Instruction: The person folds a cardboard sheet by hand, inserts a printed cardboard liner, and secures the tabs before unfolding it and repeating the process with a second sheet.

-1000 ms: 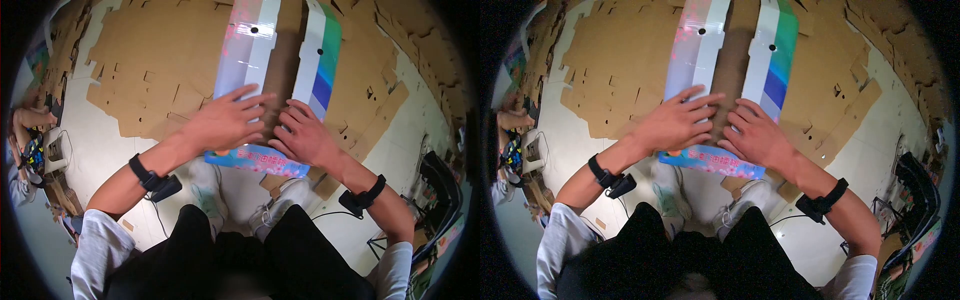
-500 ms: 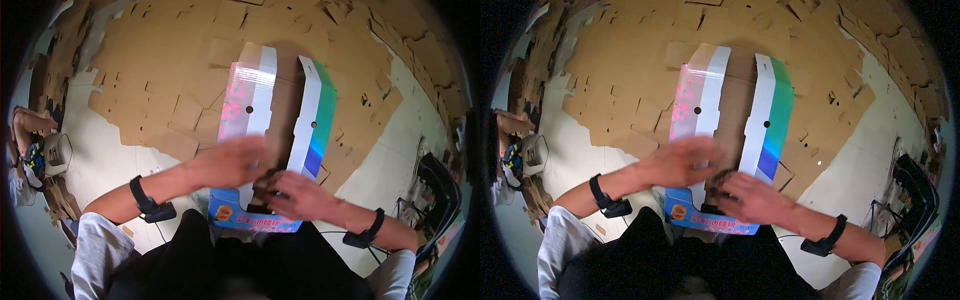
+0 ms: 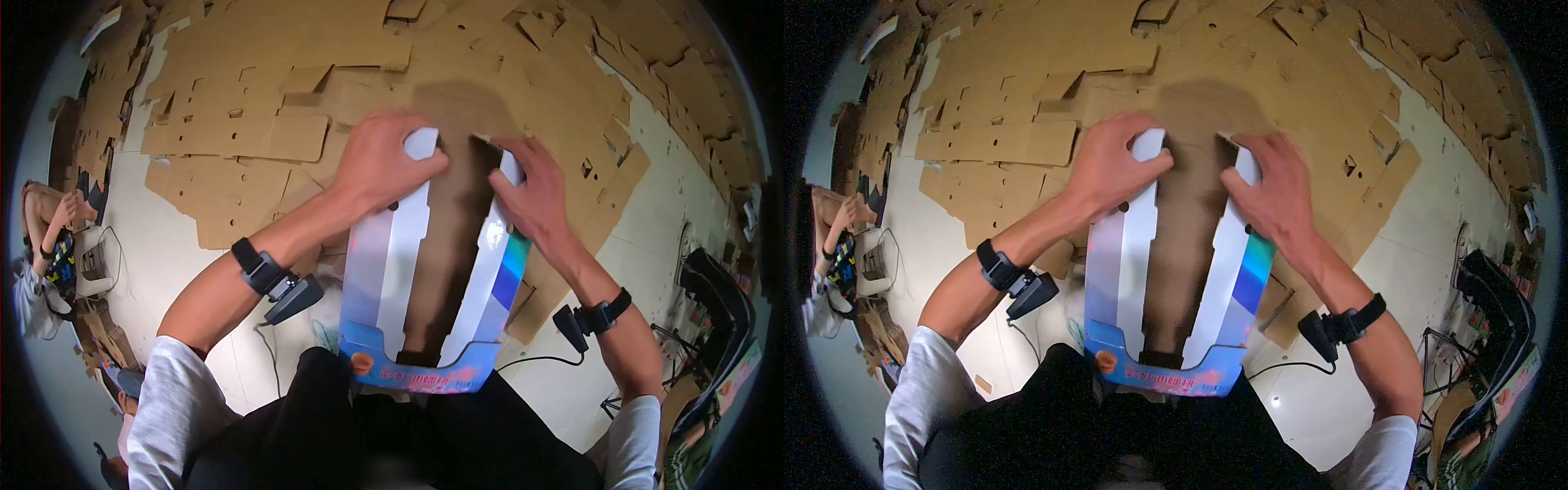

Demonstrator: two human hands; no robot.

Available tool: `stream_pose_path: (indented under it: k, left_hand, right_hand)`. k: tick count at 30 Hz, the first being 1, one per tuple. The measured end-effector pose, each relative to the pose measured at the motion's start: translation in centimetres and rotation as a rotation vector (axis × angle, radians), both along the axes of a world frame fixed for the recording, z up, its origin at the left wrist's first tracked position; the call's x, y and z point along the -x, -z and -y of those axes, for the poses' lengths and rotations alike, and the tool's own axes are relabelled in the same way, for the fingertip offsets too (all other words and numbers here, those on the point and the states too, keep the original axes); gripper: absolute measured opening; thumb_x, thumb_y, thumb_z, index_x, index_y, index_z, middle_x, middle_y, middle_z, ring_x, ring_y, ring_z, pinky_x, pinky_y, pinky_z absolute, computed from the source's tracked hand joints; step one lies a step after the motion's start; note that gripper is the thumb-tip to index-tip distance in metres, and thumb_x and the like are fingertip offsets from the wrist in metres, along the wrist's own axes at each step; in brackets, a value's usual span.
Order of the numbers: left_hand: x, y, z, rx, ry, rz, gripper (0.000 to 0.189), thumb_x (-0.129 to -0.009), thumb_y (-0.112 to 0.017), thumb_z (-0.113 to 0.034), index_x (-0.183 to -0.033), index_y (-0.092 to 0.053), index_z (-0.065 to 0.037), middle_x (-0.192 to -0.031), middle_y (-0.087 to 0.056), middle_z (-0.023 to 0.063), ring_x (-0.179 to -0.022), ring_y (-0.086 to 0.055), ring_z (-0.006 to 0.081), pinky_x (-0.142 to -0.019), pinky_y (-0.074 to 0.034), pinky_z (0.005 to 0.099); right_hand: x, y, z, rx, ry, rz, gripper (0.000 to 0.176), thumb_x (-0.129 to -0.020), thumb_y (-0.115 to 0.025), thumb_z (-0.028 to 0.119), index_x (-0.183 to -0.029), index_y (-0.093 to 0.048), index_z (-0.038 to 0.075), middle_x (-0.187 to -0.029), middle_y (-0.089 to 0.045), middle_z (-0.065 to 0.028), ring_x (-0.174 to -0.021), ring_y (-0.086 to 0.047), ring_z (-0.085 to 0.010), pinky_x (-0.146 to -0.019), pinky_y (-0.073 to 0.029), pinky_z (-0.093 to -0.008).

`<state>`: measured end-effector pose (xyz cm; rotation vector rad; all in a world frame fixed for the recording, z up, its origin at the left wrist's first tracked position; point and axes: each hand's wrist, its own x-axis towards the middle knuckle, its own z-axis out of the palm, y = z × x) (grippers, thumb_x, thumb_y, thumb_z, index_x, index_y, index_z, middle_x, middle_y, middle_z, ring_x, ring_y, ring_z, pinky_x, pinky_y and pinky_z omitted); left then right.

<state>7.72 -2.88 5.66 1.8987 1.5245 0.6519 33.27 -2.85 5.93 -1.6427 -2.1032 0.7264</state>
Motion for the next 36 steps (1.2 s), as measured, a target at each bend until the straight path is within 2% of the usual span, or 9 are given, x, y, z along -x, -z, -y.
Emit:
stream_pose_path:
  k: [4, 5, 9, 11, 14, 17, 25, 31, 36]
  left_hand:
    - [-0.6, -0.7, -0.3, -0.001, 0.15, -0.053, 0.026, -0.095, -0.068, -0.024, -0.109, -0.075, -0.003, -0.1, -0.072, 0.0151, -0.092, -0.065, 0.0321, -0.089, -0.051, 0.0419]
    - [-0.7, -0.2, -0.5, -0.017, 0.199, -0.074, 0.026, -0.098, -0.065, -0.022, -0.112, -0.075, -0.003, -0.102, -0.072, 0.015, -0.091, -0.064, 0.0306, -0.086, -0.051, 0.0413]
    - [1.1, 4.9, 0.5, 0.013, -0.327, 0.207, 0.032, -0.105, -0.059, -0.023, -0.13, -0.068, -0.005, -0.115, -0.07, 0.0161, -0.102, -0.067, 0.0293, -0.095, -0.052, 0.0413]
    - [4.5, 10.8, -0.9, 0.118, -0.593, 0.237, 0.036, -0.106, -0.058, -0.025, -0.135, -0.063, -0.006, -0.123, -0.069, 0.0152, -0.111, -0.066, 0.0303, -0.105, -0.051, 0.043]
    - [7.7, 11.0, -2.4, 0.478, -0.69, 0.712, 0.037, -0.109, -0.054, -0.025, -0.138, -0.06, -0.003, -0.12, -0.067, 0.0112, -0.114, -0.064, 0.0242, -0.102, -0.051, 0.0368]
    - [7.3, 7.8, -3.4, 0.773, -0.553, 0.961, 0.034, -0.109, -0.054, -0.027, -0.136, -0.06, -0.008, -0.121, -0.064, 0.0061, -0.116, -0.061, 0.0181, -0.098, -0.049, 0.0329]
    - [2.2, 4.7, -4.2, 0.792, -0.377, 0.944, 0.017, -0.11, -0.058, -0.036, -0.124, -0.059, -0.026, -0.116, -0.057, -0.0062, -0.104, -0.055, 0.009, -0.089, -0.042, 0.0281]
    - [4.2, 5.0, -5.5, 0.904, -0.212, 1.096, 0.022, -0.111, -0.057, -0.037, -0.123, -0.052, -0.019, -0.112, -0.053, -0.0018, -0.094, -0.054, 0.011, -0.086, -0.047, 0.0305]
    - [0.9, 0.9, -4.4, 0.779, -0.378, 0.896, 0.038, -0.107, -0.066, -0.042, -0.133, -0.048, -0.019, -0.102, -0.053, 0.0001, -0.09, -0.051, 0.0109, -0.077, -0.053, 0.0311]
  right_hand:
    - [-1.2, -0.9, 1.5, -0.086, -0.06, -0.029, 0.037, -0.076, -0.072, 0.022, -0.105, -0.074, 0.0, -0.104, -0.07, -0.0239, -0.102, -0.066, -0.0415, -0.101, -0.053, -0.0452]
    - [-1.4, -0.7, 1.4, -0.13, -0.091, 0.011, 0.033, -0.085, -0.068, 0.02, -0.109, -0.074, -0.001, -0.106, -0.069, -0.0248, -0.104, -0.065, -0.0419, -0.101, -0.052, -0.0461]
    - [-4.5, 2.8, 0.7, -0.079, 0.052, -0.142, 0.031, -0.104, -0.053, 0.017, -0.119, -0.07, -0.004, -0.111, -0.07, -0.0233, -0.11, -0.066, -0.0402, -0.102, -0.051, -0.0472]
    - [-9.2, 6.9, -1.0, -0.083, 0.419, -0.166, 0.031, -0.108, -0.051, 0.019, -0.12, -0.068, -0.003, -0.115, -0.072, -0.0176, -0.104, -0.07, -0.0316, -0.093, -0.055, -0.0418]
    - [-18.0, 13.2, -2.8, 0.432, 0.772, -0.678, 0.029, -0.112, -0.05, 0.02, -0.123, -0.066, 0.0, -0.11, -0.071, -0.0087, -0.093, -0.069, -0.0202, -0.082, -0.057, -0.0331]
    - [-17.2, 12.6, -3.1, 0.963, 0.743, -1.034, 0.025, -0.112, -0.052, 0.021, -0.125, -0.064, 0.003, -0.102, -0.066, -0.0025, -0.082, -0.065, -0.0131, -0.074, -0.055, -0.0253]
    - [-5.6, 5.2, -4.9, 0.626, 0.544, -0.855, 0.034, -0.112, -0.055, 0.026, -0.143, -0.061, 0.013, -0.105, -0.065, 0.0028, -0.096, -0.058, -0.01, -0.09, -0.05, -0.0242]
    - [-7.4, 2.9, -4.1, 0.701, 0.494, -0.917, 0.042, -0.112, -0.059, 0.031, -0.152, -0.055, 0.021, -0.113, -0.061, 0.0021, -0.096, -0.057, -0.0141, -0.087, -0.05, -0.0312]
    - [-6.4, -0.4, -3.5, 0.548, 0.514, -0.921, 0.06, -0.108, -0.066, 0.023, -0.162, -0.04, 0.021, -0.12, -0.062, -0.0033, -0.101, -0.059, -0.0178, -0.093, -0.05, -0.0353]
